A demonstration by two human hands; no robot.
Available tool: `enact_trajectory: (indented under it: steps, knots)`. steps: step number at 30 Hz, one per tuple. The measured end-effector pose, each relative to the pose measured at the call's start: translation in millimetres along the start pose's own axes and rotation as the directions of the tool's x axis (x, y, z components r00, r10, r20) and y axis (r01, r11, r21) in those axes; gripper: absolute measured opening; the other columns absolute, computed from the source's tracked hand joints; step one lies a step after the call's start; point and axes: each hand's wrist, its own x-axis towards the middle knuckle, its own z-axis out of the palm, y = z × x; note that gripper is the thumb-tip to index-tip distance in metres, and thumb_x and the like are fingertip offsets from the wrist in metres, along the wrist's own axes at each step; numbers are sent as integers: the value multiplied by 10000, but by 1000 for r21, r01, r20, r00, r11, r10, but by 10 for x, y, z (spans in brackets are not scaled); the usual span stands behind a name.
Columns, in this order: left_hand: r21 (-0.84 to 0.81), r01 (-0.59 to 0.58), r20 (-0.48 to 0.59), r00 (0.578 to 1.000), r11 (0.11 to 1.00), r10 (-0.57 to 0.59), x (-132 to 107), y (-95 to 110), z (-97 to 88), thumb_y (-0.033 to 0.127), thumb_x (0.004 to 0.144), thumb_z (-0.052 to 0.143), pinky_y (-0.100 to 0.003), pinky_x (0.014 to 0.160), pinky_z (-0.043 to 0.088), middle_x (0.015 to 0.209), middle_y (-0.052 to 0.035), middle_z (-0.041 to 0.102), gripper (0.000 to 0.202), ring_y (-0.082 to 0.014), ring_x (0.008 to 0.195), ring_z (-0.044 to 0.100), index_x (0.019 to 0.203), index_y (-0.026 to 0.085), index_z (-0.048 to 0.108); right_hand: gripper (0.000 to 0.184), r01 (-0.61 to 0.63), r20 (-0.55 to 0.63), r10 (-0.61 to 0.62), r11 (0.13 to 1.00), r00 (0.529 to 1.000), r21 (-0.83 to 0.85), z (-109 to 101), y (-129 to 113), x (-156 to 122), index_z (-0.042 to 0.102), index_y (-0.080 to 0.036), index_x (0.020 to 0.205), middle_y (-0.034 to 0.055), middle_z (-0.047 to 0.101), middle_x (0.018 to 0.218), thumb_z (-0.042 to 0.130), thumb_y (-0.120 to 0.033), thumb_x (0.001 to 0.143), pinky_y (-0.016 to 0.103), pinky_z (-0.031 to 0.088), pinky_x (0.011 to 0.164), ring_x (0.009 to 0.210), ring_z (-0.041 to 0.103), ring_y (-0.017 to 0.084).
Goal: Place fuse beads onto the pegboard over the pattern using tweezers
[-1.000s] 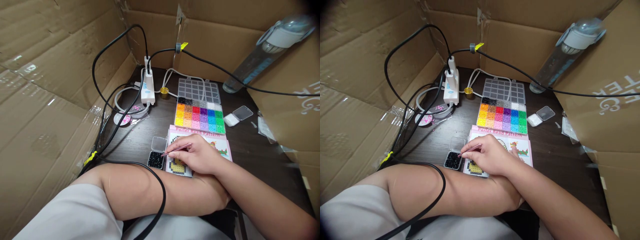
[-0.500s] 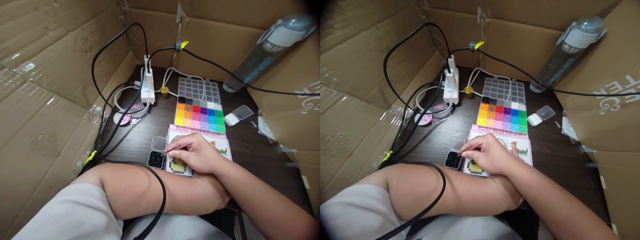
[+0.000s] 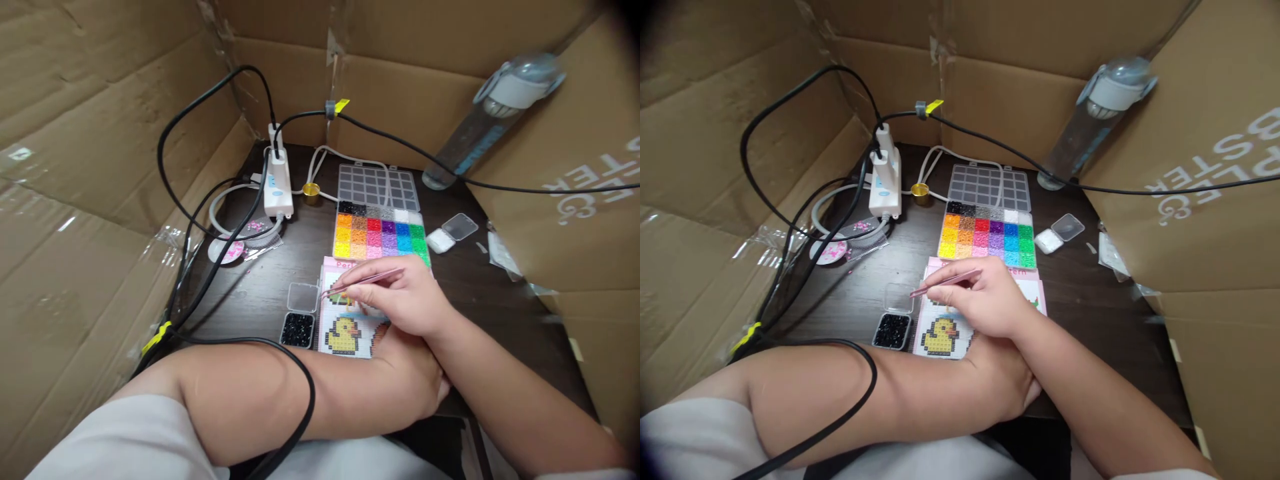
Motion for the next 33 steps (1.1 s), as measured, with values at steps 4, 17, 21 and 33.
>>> enact_trajectory:
  steps: [4, 17, 21, 33]
  knots:
    - [131, -231, 44, 973, 964, 227, -48, -65, -165, 591, 859, 508, -549, 1068, 307, 1409, -240, 503, 716, -437, 1345, 360, 1333, 58, 573, 68, 237, -399, -201, 970, 895, 44, -501, -142, -65, 779, -247, 810, 29, 763, 829, 742, -229, 756, 269, 502, 569, 625, 635, 129]
    - [239, -235, 52, 972, 942, 229, -34, -76, -222, 606, 874, 443, -538, 1022, 305, 1400, -276, 496, 737, -437, 1303, 406, 1338, 46, 559, 69, 302, -767, 1, 919, 641, 254, -1482, 505, -457, 692, -224, 762, 8, 636, 663, 727, -250, 708, 240, 297, 425, 461, 417, 91]
    - [244, -236, 63, 972, 941, 227, -37, -75, -232, 612, 876, 439, -533, 1017, 306, 1406, -272, 492, 735, -429, 1293, 417, 1339, 54, 557, 74, 285, -735, 110, 876, 669, 390, -1508, 614, -357, 685, -227, 798, -2, 641, 691, 682, -262, 732, 230, 299, 414, 438, 365, 73]
    - [245, -239, 84, 971, 940, 225, -31, -75, -238, 619, 882, 421, -524, 1015, 306, 1416, -263, 488, 734, -429, 1320, 389, 1349, 68, 552, 59, 237, -668, 221, 819, 710, 522, -1545, 672, -317, 677, -216, 751, -7, 612, 674, 671, -223, 692, 221, 247, 406, 445, 328, 64]
